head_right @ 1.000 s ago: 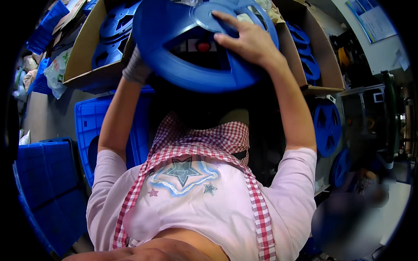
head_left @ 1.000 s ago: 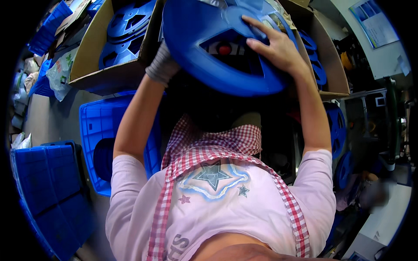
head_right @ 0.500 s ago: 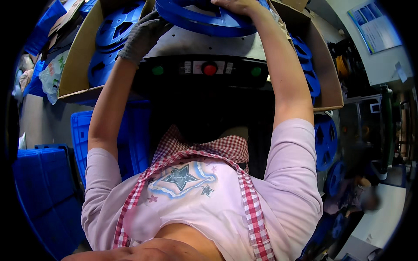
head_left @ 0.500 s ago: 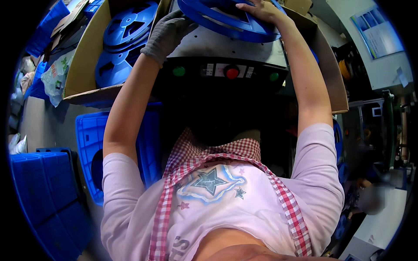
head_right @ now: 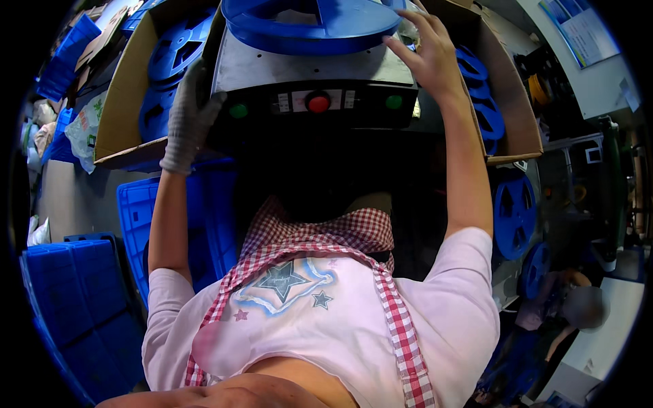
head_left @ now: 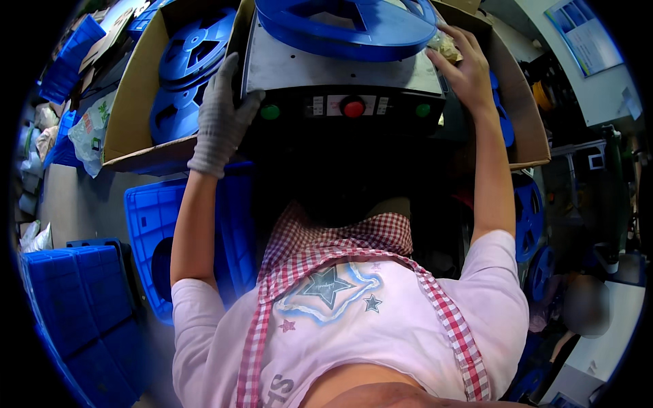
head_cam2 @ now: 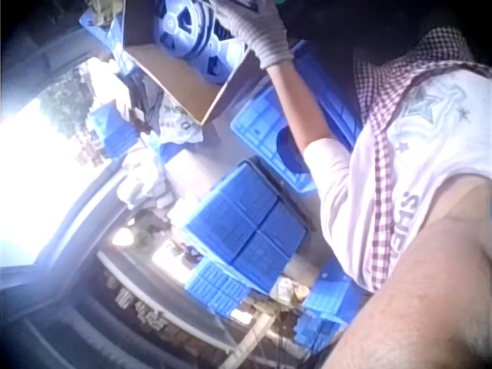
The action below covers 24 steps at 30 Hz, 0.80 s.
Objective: The person repeatedly picks up blue plastic wheel-like parts, places them into a machine, presses a button, and then removes them to place into a cardboard box. The person handles the parts one at a time throughout the clip.
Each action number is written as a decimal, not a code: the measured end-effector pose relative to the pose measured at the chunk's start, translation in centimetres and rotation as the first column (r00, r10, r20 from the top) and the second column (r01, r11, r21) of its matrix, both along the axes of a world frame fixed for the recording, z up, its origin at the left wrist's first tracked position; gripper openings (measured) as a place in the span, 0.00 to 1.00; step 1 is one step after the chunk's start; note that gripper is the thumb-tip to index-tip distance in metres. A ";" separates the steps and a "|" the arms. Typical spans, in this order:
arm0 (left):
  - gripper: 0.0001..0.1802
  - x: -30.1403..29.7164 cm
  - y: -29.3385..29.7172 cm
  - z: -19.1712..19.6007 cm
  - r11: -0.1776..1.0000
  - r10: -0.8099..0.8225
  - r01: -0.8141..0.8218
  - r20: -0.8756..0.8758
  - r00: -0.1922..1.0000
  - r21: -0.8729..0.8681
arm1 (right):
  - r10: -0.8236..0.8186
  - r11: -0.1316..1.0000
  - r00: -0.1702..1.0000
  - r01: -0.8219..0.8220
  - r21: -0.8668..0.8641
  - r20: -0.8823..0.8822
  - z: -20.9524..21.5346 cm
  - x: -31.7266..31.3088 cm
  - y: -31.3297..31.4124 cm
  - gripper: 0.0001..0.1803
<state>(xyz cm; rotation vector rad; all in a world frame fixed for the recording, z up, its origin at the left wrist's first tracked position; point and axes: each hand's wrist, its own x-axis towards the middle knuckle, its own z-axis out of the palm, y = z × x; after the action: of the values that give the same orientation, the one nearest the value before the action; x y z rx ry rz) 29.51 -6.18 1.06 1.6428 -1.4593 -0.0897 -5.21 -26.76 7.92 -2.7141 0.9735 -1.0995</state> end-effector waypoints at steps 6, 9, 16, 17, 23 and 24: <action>0.50 -2.4 0.2 -2.6 0.976 0.098 -0.155 0.326 0.940 0.155 | -0.254 0.936 0.919 0.312 0.163 -0.300 -9.0 -5.9 2.7 0.55; 0.47 -0.3 -0.4 -5.5 0.996 0.044 -0.060 0.217 0.975 0.067 | -0.268 0.928 0.931 0.319 0.193 -0.247 -9.8 -5.0 2.7 0.52; 0.40 -3.2 1.0 -2.4 0.988 0.065 -0.096 0.244 0.968 0.118 | -0.153 0.907 0.976 0.200 0.371 -0.154 -7.2 -10.8 -1.8 0.35; 0.37 -6.8 2.6 -0.7 0.977 0.134 -0.141 0.057 0.989 0.157 | -0.120 0.879 0.990 0.140 0.456 -0.072 -6.1 -15.0 -4.0 0.31; 0.28 -7.2 5.3 -1.4 0.987 0.112 -0.126 0.134 0.985 0.103 | -0.535 0.759 0.711 0.641 0.110 -0.455 -9.3 -22.7 -17.1 0.37; 0.27 -8.6 6.0 -0.9 0.982 0.123 -0.146 0.183 0.975 0.120 | -0.498 0.775 0.714 0.621 0.116 -0.492 -10.2 -24.0 -18.6 0.43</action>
<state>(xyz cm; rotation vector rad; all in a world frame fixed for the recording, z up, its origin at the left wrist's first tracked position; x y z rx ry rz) 20.88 -0.20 0.16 1.8940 -1.4942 0.0363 -29.18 -45.39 -2.24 -2.5150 1.9660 -0.3054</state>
